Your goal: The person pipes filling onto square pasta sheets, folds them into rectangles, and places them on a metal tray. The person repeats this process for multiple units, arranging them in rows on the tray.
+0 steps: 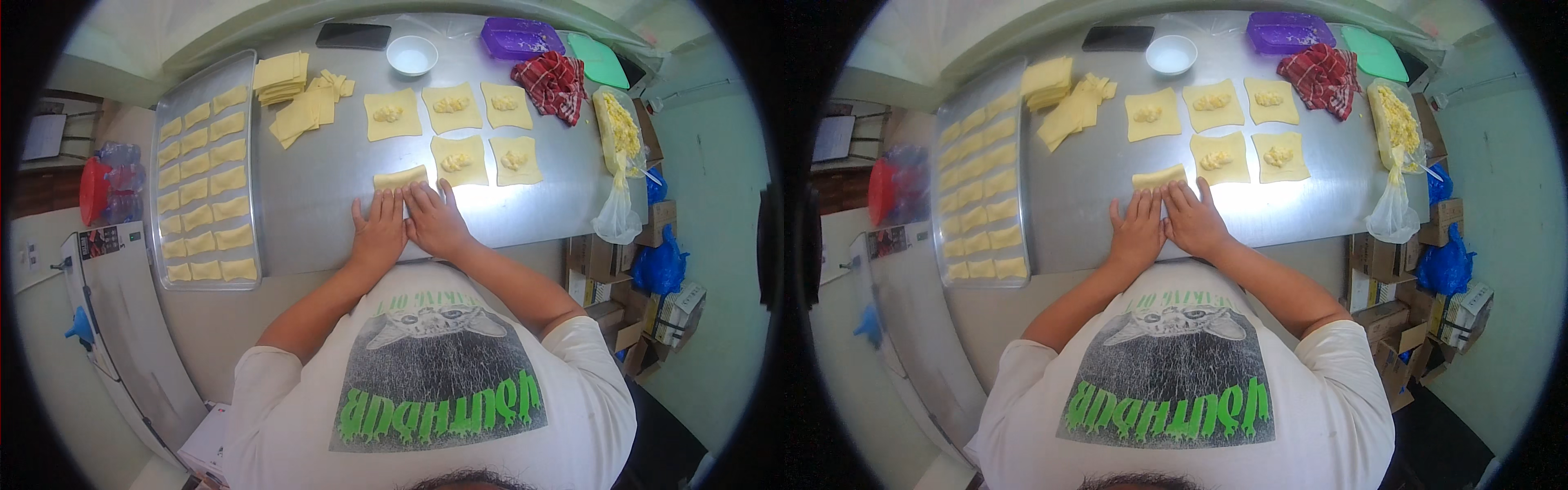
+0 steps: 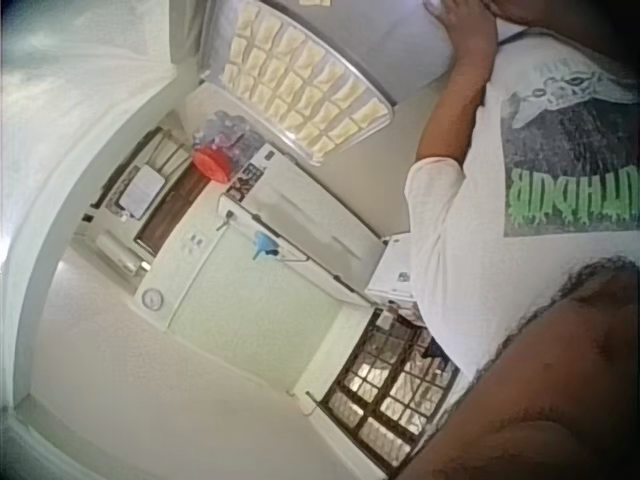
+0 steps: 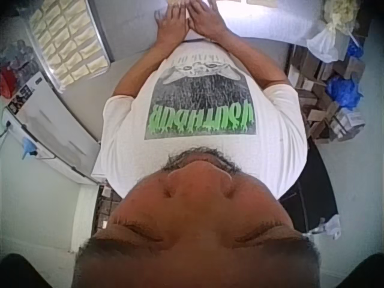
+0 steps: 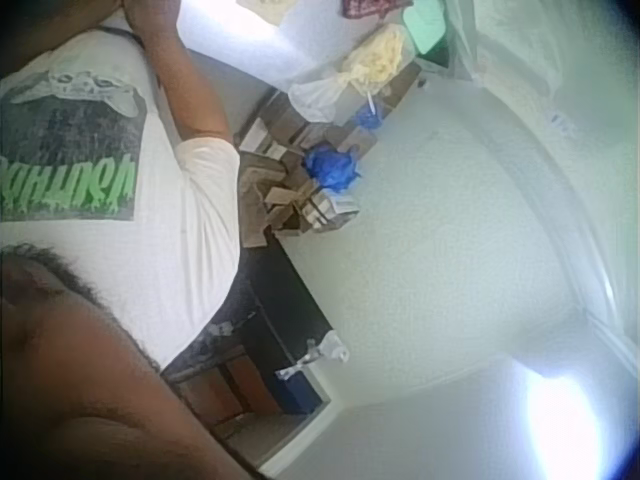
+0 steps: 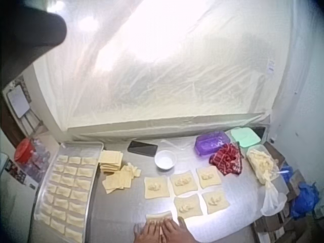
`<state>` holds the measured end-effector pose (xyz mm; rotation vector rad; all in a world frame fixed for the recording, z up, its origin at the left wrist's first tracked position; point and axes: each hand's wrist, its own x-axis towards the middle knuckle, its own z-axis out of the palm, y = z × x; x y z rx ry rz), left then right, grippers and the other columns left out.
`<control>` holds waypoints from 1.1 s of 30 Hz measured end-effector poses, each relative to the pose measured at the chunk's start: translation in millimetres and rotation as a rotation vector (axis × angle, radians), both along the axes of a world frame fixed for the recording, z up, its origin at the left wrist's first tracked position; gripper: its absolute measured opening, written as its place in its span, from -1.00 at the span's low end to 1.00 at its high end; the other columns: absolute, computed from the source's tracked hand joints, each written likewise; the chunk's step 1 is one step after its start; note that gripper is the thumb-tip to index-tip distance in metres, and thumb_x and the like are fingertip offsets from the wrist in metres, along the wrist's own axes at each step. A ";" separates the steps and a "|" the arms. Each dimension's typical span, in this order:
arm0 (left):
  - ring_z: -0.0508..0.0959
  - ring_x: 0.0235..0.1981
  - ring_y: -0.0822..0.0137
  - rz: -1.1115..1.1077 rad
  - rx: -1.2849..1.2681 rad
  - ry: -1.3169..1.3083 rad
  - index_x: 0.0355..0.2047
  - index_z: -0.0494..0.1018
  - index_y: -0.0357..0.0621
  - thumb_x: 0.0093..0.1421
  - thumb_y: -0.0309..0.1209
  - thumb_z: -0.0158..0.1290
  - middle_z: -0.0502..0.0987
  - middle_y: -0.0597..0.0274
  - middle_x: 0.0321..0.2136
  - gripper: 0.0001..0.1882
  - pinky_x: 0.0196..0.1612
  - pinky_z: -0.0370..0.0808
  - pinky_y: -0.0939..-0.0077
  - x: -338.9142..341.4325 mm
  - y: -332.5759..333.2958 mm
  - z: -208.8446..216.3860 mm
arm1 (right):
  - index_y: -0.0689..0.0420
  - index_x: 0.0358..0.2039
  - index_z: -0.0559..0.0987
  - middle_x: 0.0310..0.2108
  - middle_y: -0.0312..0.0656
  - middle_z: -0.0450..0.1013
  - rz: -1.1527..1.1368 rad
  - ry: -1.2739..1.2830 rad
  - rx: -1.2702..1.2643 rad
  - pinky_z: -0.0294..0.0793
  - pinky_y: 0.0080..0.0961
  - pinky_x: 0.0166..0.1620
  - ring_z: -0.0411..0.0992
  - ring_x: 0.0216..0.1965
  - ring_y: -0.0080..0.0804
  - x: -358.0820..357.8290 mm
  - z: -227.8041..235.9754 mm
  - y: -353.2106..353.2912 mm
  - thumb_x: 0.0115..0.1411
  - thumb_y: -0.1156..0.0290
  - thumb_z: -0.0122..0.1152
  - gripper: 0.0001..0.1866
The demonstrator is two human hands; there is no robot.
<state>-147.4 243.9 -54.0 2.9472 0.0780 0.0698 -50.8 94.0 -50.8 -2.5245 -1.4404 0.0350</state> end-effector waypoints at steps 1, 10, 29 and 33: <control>0.26 0.38 0.10 0.011 -0.026 0.008 0.36 0.27 -0.25 0.32 -0.23 0.05 0.34 -0.01 0.31 -0.35 0.38 -0.07 -0.40 0.7 -0.5 3.7 | 0.25 0.30 0.40 0.29 0.06 0.31 -0.001 -0.004 0.002 0.05 0.20 0.40 0.24 0.35 -0.07 -0.1 -0.9 -1.7 0.27 0.16 0.14 -0.34; 0.24 0.39 -0.04 -0.049 -0.065 -0.034 0.35 0.23 -0.34 0.28 -0.24 0.10 0.27 -0.18 0.33 -0.29 0.39 0.08 -0.14 -5.0 2.0 -2.4 | 0.35 0.28 0.40 0.36 0.14 0.24 -0.001 0.061 0.060 -0.05 0.23 0.44 0.15 0.42 0.01 -5.5 -7.9 -8.2 0.32 0.11 0.09 -0.33; -0.11 0.54 -0.16 0.016 -0.165 0.079 0.45 -0.14 -0.57 0.25 -0.04 0.05 -0.05 -0.33 0.48 0.03 0.42 -0.24 -0.45 12.9 20.2 -5.8 | 0.52 0.42 0.05 0.45 0.24 0.06 -0.033 0.041 -0.077 -0.33 0.54 0.40 -0.12 0.55 0.09 24.5 1.6 2.2 0.36 -0.18 -0.01 0.01; -0.09 0.53 -0.17 0.027 -0.259 0.042 0.44 -0.16 -0.59 0.24 -0.08 0.08 -0.02 -0.37 0.46 0.04 0.42 -0.26 -0.44 13.1 22.8 -5.3 | 0.52 0.42 0.02 0.46 0.26 0.04 -0.018 0.094 -0.109 -0.38 0.52 0.41 -0.12 0.54 0.12 29.3 4.2 -1.9 0.37 -0.17 0.00 0.01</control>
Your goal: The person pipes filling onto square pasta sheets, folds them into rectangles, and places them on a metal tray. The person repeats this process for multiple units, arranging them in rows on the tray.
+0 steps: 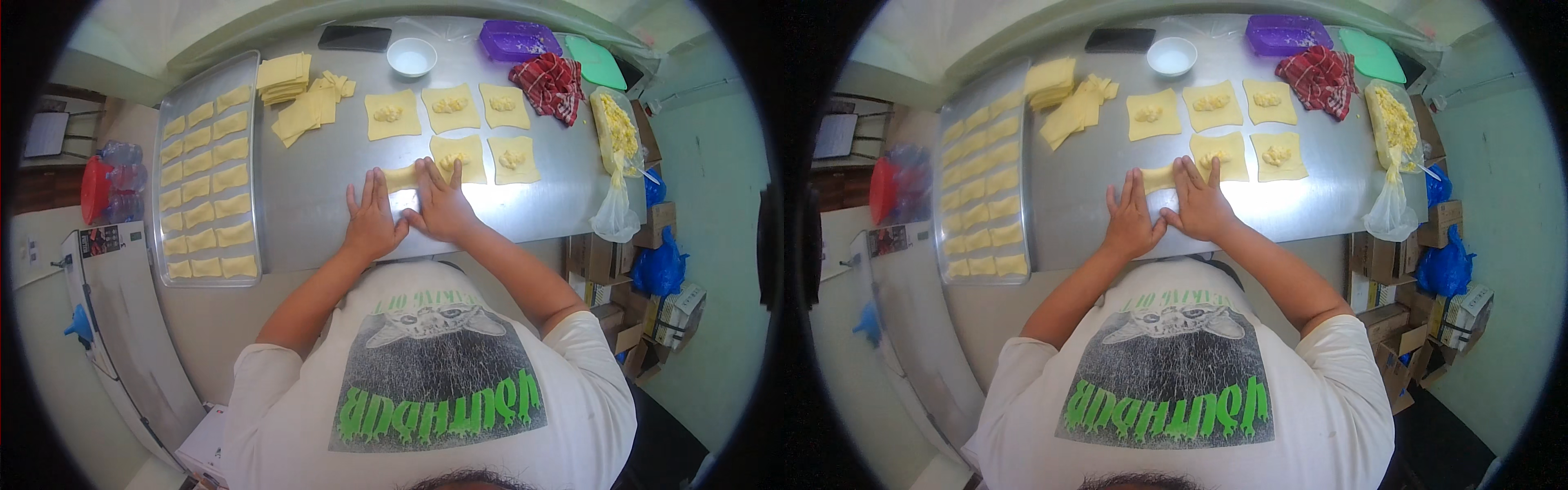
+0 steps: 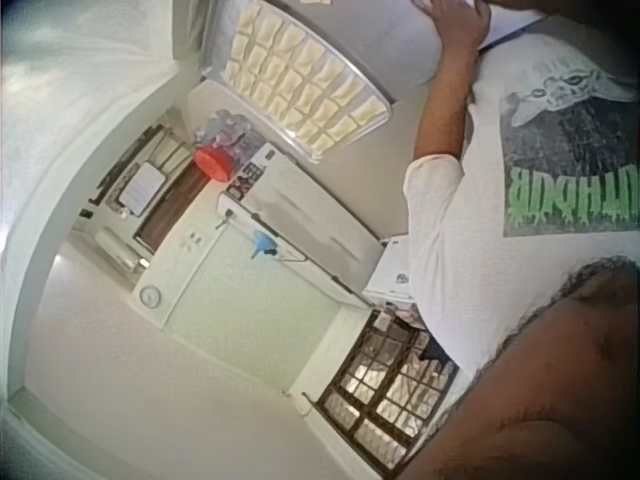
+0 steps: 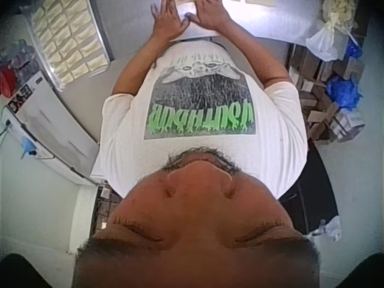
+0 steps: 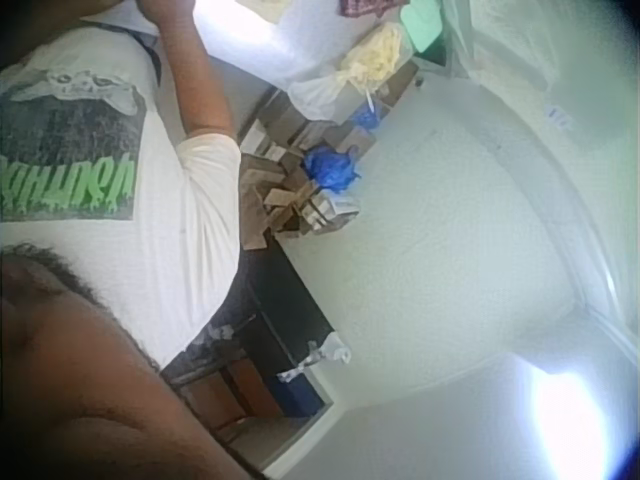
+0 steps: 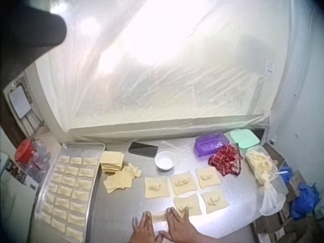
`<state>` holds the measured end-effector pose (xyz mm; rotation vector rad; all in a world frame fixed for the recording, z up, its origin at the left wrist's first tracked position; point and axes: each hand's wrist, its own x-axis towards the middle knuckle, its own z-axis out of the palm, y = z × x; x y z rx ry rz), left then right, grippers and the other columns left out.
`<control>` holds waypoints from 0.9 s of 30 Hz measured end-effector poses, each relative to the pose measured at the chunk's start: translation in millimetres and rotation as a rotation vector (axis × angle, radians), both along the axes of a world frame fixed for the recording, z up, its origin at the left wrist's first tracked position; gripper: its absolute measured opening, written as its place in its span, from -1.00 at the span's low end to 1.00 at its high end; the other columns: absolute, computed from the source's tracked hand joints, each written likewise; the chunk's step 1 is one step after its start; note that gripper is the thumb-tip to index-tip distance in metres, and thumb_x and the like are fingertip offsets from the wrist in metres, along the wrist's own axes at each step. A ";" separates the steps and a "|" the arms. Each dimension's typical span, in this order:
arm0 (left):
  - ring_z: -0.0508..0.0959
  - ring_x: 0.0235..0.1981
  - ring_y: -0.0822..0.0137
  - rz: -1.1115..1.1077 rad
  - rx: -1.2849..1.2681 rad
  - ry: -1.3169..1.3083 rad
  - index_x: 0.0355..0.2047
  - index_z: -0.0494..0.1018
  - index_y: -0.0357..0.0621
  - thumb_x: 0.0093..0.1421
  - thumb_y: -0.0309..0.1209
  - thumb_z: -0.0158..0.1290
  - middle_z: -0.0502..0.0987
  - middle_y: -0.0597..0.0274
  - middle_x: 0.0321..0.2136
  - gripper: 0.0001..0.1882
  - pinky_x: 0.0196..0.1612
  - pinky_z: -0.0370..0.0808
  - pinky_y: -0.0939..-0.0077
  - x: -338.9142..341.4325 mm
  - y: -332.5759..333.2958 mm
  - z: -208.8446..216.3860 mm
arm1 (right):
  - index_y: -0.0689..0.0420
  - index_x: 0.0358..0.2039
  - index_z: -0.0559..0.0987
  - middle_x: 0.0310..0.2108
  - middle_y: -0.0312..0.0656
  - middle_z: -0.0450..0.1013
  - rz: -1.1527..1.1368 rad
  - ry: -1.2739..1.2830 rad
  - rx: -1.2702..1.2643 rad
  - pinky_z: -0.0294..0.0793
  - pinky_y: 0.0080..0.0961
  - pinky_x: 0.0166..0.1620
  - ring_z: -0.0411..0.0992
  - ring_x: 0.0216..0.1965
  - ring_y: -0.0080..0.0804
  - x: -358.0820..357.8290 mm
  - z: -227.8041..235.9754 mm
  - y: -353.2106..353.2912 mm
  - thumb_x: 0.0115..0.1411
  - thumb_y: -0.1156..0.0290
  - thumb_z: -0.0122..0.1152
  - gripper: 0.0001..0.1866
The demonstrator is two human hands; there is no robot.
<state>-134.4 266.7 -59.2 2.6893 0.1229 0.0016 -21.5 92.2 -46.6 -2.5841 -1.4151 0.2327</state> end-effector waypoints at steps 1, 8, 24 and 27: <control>-0.08 0.53 -0.17 0.016 -0.058 0.008 0.44 -0.17 -0.59 0.23 -0.10 0.09 -0.01 -0.37 0.45 0.05 0.42 -0.27 -0.44 0.7 2.1 -0.9 | 0.52 0.42 0.02 0.46 0.26 0.04 0.001 -0.007 0.003 -0.38 0.52 0.41 -0.12 0.54 0.12 2.5 0.1 -1.5 0.37 -0.17 0.00 0.01; -0.07 0.53 -0.16 0.078 -0.045 -0.046 0.44 -0.16 -0.59 0.24 -0.11 0.11 0.01 -0.38 0.45 0.04 0.42 -0.26 -0.44 3.0 -0.1 3.6 | 0.51 0.41 0.04 0.45 0.27 0.05 -0.037 -0.039 0.057 -0.35 0.54 0.40 -0.09 0.53 0.12 1.0 1.0 -0.1 0.36 -0.11 0.05 -0.03; 0.47 0.09 -0.06 0.469 -0.499 -0.322 0.45 -0.10 -0.42 0.23 -0.47 0.07 0.58 0.00 -0.01 -0.13 0.28 0.27 0.09 -32.1 12.5 29.8 | 0.13 0.26 0.41 0.05 -0.02 0.50 0.060 0.055 0.349 0.28 0.02 0.30 0.45 0.11 0.01 33.5 22.5 28.2 0.19 0.37 0.24 -0.41; 0.55 -0.02 0.01 0.515 -0.442 -0.322 0.45 -0.10 -0.43 0.25 -0.48 0.06 0.63 0.08 -0.12 -0.15 0.21 0.35 0.15 -50.0 14.2 34.1 | 0.16 0.23 0.43 -0.02 -0.04 0.53 0.208 -0.118 0.269 0.39 -0.08 0.20 0.46 0.08 -0.01 34.5 9.0 44.3 0.16 0.38 0.25 -0.42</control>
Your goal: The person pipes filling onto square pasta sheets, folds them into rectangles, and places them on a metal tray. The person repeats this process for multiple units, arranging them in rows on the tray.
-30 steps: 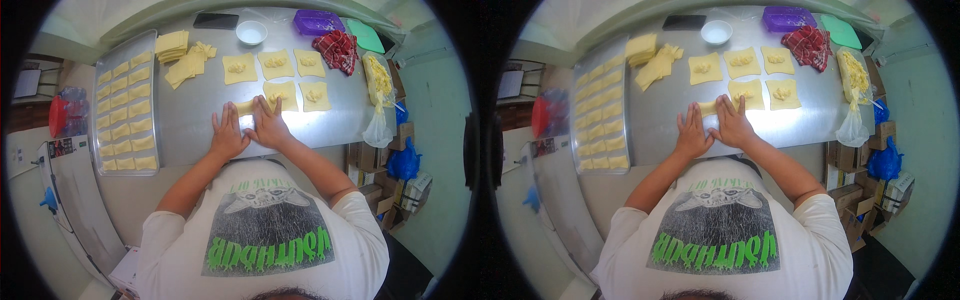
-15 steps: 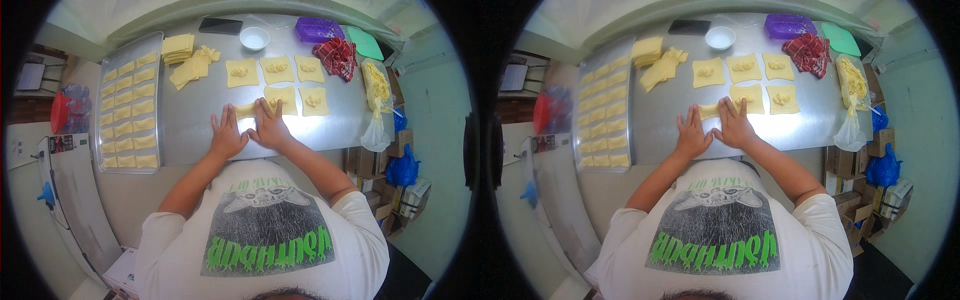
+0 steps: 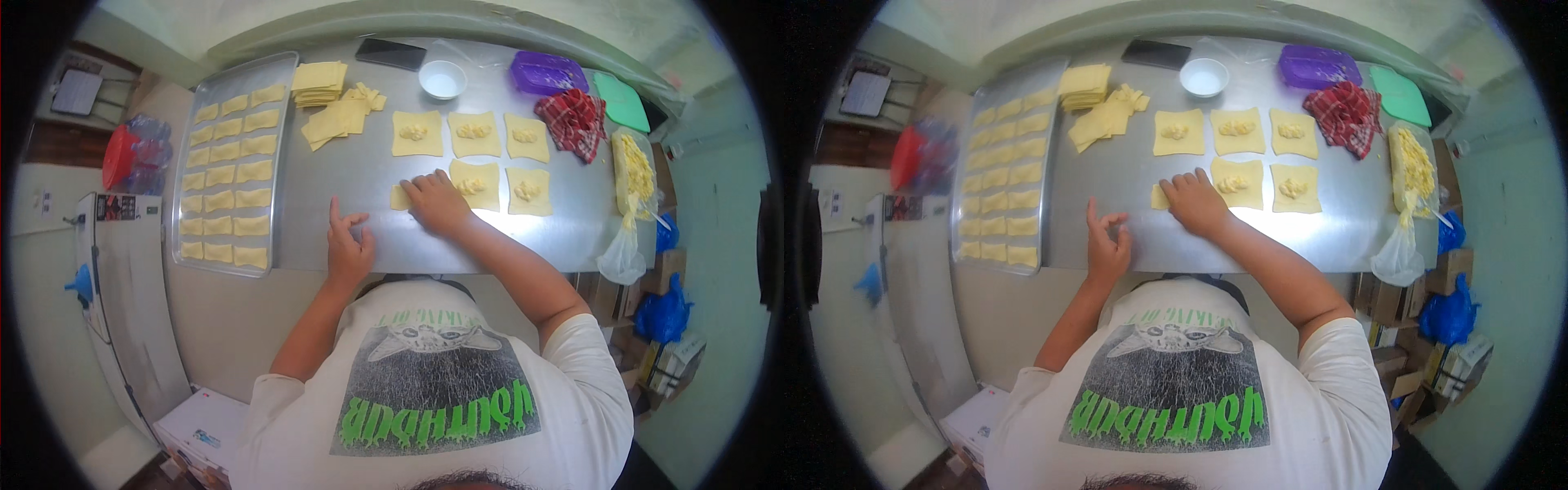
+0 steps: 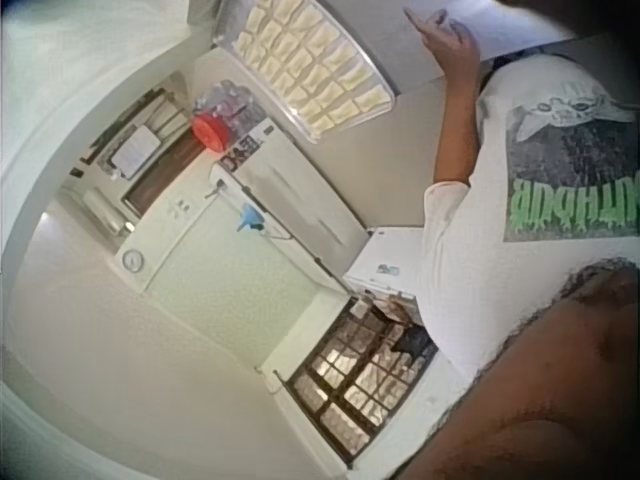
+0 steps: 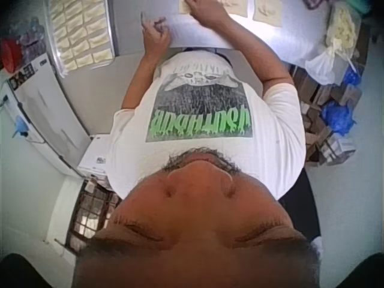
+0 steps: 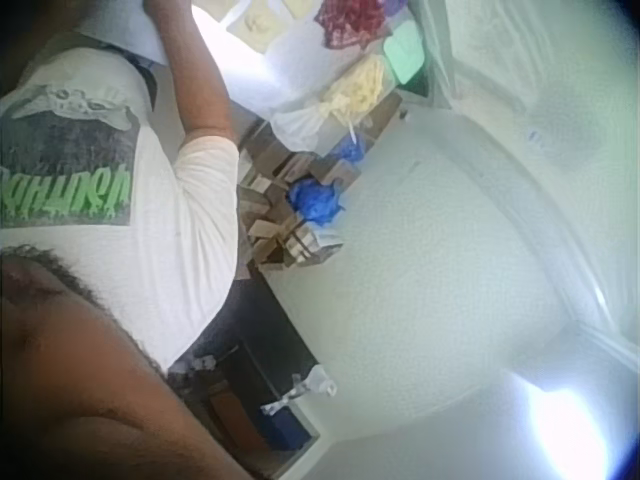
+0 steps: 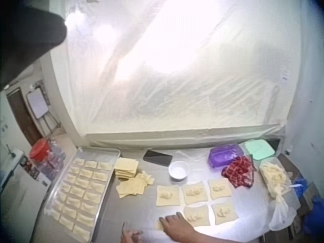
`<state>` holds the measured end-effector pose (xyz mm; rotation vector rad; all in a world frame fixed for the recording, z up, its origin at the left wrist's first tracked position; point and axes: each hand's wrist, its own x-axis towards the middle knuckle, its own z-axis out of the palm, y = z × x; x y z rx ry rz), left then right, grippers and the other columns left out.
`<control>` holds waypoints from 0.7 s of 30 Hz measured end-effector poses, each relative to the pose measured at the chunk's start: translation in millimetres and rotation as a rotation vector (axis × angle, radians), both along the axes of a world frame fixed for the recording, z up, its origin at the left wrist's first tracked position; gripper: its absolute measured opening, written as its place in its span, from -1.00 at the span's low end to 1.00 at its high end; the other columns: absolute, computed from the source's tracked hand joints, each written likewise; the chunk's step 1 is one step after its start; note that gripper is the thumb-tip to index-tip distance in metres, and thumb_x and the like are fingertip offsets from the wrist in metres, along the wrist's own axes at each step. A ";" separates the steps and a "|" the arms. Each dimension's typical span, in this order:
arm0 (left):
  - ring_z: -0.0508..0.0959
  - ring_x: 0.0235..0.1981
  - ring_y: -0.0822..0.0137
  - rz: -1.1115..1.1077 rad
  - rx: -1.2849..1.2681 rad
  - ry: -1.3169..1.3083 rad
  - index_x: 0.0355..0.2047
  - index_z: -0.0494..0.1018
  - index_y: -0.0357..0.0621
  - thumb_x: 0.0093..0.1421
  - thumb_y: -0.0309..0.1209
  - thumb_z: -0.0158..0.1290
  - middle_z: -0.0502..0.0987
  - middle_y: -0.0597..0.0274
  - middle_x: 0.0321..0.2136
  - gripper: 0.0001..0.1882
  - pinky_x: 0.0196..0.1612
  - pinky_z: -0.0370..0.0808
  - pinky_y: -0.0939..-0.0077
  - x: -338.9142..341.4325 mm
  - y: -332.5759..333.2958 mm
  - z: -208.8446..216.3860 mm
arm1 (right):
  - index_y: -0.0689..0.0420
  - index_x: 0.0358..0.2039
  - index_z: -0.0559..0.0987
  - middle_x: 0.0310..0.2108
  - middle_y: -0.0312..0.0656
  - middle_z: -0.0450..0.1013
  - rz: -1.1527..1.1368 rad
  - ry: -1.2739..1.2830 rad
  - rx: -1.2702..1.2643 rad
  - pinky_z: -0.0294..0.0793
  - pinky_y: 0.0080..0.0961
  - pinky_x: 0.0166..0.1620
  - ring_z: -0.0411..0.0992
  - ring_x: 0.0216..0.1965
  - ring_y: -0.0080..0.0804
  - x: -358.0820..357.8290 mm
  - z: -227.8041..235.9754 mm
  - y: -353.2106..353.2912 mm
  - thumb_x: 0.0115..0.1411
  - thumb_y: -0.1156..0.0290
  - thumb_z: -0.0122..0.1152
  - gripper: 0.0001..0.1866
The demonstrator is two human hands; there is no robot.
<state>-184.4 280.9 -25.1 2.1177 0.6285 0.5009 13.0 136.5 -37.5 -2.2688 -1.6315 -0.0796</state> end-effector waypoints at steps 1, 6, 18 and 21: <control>0.56 -0.05 0.03 0.009 0.033 0.020 0.45 -0.10 -0.44 0.25 -0.48 0.06 0.64 0.09 -0.13 -0.15 0.20 0.36 0.14 -6.1 0.1 1.9 | 0.17 0.14 0.49 -0.06 -0.02 0.53 -0.001 0.104 -0.096 0.43 -0.08 0.15 0.47 0.05 0.00 2.7 1.2 3.8 0.15 0.41 0.24 -0.49; 0.57 -0.07 0.05 0.149 -0.057 0.038 0.43 -0.03 -0.43 0.27 -0.47 0.06 0.64 0.10 -0.17 -0.21 0.17 0.39 0.14 -35.1 0.5 10.8 | 0.23 -0.24 0.60 -0.20 0.11 0.53 -0.081 0.418 -0.370 0.53 -0.03 0.01 0.52 -0.09 0.17 21.1 28.0 32.4 0.07 0.52 0.21 -0.79; 0.61 0.01 0.14 0.180 -0.027 -0.069 0.07 0.46 -0.31 0.33 -0.51 0.09 0.66 0.06 -0.06 -0.69 0.05 0.50 0.28 -107.2 76.9 24.9 | 0.20 -0.16 0.58 -0.26 0.10 0.61 -0.174 0.354 -0.605 0.58 -0.08 -0.09 0.59 -0.20 0.08 -20.6 72.1 58.0 0.09 0.34 0.37 -0.67; 0.61 -0.04 0.29 0.172 -0.297 -0.072 0.16 0.43 -0.31 0.34 -0.50 0.08 0.67 0.13 -0.09 -0.61 0.04 0.49 0.38 -135.3 114.2 47.0 | 0.23 -0.13 0.65 -0.24 0.05 0.64 -0.096 0.595 -0.754 0.58 -0.26 -0.06 0.63 -0.20 -0.12 -17.6 117.3 97.6 0.03 0.32 0.44 -0.61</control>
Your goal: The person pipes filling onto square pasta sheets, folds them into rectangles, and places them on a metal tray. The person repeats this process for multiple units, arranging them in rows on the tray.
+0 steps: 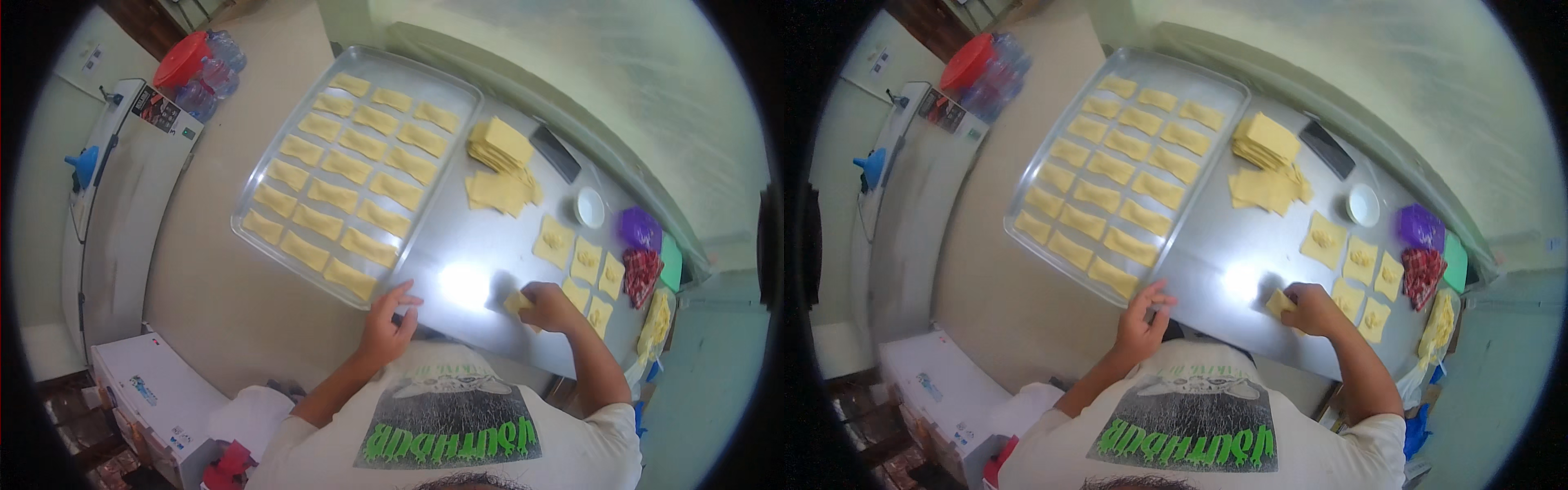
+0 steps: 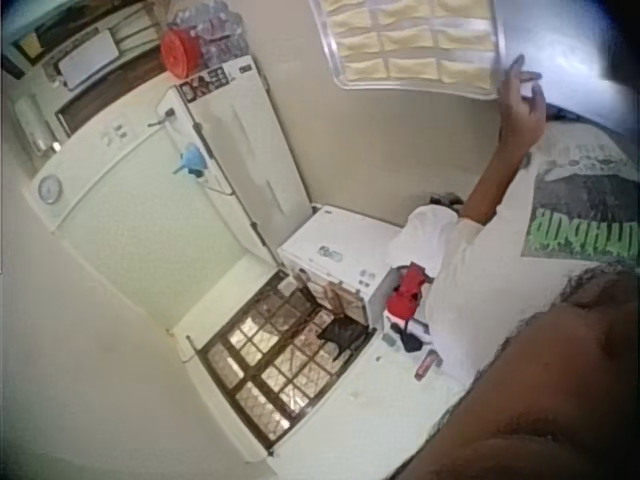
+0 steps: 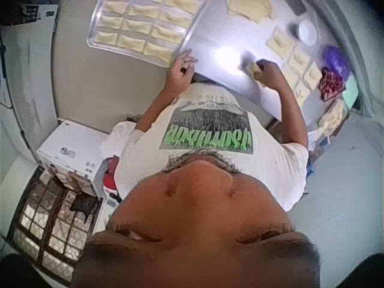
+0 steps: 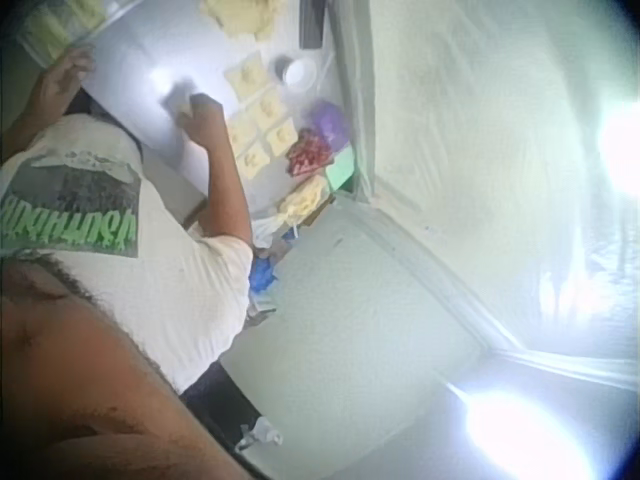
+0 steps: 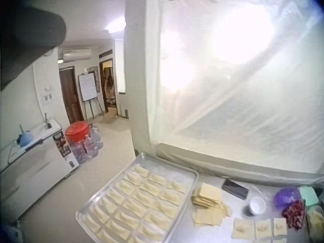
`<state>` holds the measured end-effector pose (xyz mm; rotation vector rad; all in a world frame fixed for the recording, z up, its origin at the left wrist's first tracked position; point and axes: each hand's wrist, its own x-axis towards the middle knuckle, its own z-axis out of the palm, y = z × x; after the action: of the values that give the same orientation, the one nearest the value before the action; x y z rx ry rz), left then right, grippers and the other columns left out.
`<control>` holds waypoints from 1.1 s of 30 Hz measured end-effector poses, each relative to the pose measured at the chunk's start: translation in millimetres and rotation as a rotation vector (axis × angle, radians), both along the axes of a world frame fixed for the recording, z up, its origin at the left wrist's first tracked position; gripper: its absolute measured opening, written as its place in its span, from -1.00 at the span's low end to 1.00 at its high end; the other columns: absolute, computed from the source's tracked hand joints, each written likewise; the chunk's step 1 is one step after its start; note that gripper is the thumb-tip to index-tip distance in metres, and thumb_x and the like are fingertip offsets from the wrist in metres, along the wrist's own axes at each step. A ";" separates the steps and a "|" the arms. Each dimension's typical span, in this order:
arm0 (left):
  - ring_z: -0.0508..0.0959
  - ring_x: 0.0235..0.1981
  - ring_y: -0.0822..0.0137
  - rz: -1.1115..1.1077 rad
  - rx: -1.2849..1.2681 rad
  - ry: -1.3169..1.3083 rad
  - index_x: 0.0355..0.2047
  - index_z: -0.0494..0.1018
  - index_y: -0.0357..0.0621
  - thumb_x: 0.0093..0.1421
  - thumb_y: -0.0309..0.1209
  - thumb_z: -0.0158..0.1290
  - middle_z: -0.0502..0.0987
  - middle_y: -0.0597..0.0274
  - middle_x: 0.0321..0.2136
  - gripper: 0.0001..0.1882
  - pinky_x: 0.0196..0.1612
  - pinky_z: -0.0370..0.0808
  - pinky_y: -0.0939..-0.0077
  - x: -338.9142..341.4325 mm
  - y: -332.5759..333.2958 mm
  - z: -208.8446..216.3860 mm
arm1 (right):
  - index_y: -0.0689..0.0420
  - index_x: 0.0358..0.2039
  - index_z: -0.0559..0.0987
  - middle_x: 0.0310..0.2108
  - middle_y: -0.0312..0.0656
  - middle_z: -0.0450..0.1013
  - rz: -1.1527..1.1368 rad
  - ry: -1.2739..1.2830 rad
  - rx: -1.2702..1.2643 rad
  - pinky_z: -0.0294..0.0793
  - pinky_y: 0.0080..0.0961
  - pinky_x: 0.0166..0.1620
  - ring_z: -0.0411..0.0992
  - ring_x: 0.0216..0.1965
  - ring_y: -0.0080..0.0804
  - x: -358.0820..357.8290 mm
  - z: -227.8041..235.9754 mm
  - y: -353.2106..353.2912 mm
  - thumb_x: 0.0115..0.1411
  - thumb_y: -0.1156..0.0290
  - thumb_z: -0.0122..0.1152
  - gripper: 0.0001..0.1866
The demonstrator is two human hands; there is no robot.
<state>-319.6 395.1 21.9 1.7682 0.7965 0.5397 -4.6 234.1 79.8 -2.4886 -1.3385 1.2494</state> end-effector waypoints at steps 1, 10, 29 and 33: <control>0.59 -0.08 0.40 -0.012 -0.080 -0.040 0.23 0.39 -0.30 0.36 -0.52 0.06 0.68 0.14 -0.10 -0.57 0.10 0.46 0.44 -11.8 13.3 -1.1 | 0.23 -0.13 0.65 -0.24 0.05 0.64 0.011 -0.011 0.004 0.58 -0.26 -0.06 0.63 -0.20 -0.12 1.9 14.6 25.5 0.03 0.32 0.44 -0.61; 0.62 -0.07 0.38 0.075 -0.242 -0.161 0.20 0.42 -0.29 0.37 -0.53 0.03 0.69 0.15 -0.13 -0.60 0.17 0.46 0.40 -89.6 136.6 0.2 | 0.24 -0.04 0.65 -0.26 -0.16 0.64 0.037 0.077 0.395 0.55 -0.39 -0.13 0.55 -0.26 -0.44 55.5 15.6 418.5 0.14 0.27 0.41 -0.58; 0.58 0.00 0.32 0.346 -0.357 -0.151 0.20 0.40 -0.34 0.36 -0.54 0.01 0.66 0.09 -0.11 -0.59 0.28 0.34 0.31 -143.7 180.4 -14.3 | 0.07 0.12 0.59 0.05 0.02 0.57 0.290 -0.538 0.632 0.49 -0.14 0.17 0.50 0.11 0.05 69.7 -111.1 640.0 0.07 0.38 0.27 -0.47; 0.57 -0.03 0.32 0.291 -0.244 -0.129 0.18 0.41 -0.35 0.36 -0.55 -0.03 0.64 0.08 -0.11 -0.61 0.22 0.37 0.36 -132.4 170.2 -11.8 | 0.06 0.09 0.59 0.07 -0.01 0.55 0.095 -0.407 0.947 0.38 -0.07 0.25 0.45 0.13 0.08 17.0 -82.3 539.1 0.13 0.48 0.23 -0.54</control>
<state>-452.0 565.3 10.1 1.3885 0.9909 0.7091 12.4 773.1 -2.5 -1.9987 -1.6074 -0.0006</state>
